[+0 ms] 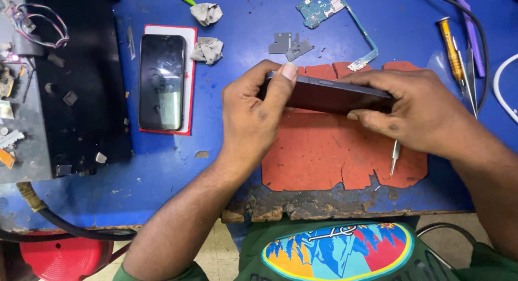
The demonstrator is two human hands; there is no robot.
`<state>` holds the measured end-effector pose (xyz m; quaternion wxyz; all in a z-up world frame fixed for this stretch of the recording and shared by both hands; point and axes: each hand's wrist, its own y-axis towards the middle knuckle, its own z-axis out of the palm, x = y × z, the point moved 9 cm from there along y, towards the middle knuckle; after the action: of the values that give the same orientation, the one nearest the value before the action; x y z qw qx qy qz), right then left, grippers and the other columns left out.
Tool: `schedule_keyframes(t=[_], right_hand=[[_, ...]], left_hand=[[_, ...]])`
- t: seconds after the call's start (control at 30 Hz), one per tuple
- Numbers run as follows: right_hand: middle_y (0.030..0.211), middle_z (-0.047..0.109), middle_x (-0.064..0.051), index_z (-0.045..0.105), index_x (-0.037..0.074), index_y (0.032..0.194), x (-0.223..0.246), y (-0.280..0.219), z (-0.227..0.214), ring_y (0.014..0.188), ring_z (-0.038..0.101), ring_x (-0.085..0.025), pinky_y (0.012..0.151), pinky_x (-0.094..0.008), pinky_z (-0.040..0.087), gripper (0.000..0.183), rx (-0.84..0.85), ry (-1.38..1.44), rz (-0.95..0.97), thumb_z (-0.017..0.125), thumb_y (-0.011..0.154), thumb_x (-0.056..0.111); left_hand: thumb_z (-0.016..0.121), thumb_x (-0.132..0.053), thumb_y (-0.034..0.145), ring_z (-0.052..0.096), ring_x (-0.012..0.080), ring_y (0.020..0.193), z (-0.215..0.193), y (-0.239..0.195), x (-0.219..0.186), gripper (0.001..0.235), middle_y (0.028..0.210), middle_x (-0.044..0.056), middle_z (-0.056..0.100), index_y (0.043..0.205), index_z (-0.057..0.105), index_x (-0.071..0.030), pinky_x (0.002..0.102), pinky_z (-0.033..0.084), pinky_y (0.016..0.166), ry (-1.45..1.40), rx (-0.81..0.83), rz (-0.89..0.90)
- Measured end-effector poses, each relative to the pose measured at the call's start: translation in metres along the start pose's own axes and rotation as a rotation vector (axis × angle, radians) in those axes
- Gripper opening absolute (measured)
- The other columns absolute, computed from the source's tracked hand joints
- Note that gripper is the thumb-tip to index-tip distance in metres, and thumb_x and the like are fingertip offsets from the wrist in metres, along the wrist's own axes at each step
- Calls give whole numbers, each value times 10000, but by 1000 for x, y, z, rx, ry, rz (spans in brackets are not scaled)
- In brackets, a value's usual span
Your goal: The person uses a screwdriver and tweezers to remove and reposition small components inside a disassembled mobile phone. They repeatedly adjust internal parts, flip the device, and use tools to manipulate connectors and screws on the motherboard area.
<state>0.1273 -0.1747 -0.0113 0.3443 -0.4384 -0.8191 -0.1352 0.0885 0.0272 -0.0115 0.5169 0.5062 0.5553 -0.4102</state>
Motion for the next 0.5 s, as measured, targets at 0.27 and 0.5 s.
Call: schedule_keyframes(t=[0.27, 0.5], right_hand=[[945, 783, -110, 696, 83, 1264, -5, -7, 9, 767, 759, -187, 681, -338, 593, 518, 43, -26, 70, 810, 759, 110], [1004, 785, -96, 685, 77, 1311, 5, -7, 3, 808, 736, -144, 721, -293, 584, 550, -6, 81, -20, 799, 774, 104]], left_hand=[[618, -256, 1062, 448, 20, 667, -1, 0, 1, 288, 684, -55, 525, 945, 717, -12, 237, 392, 573, 51, -11, -20], [609, -267, 1072, 470, 18, 673, -1, 2, 3, 307, 703, -60, 540, 923, 689, -11, 244, 438, 577, -25, -2, -5]])
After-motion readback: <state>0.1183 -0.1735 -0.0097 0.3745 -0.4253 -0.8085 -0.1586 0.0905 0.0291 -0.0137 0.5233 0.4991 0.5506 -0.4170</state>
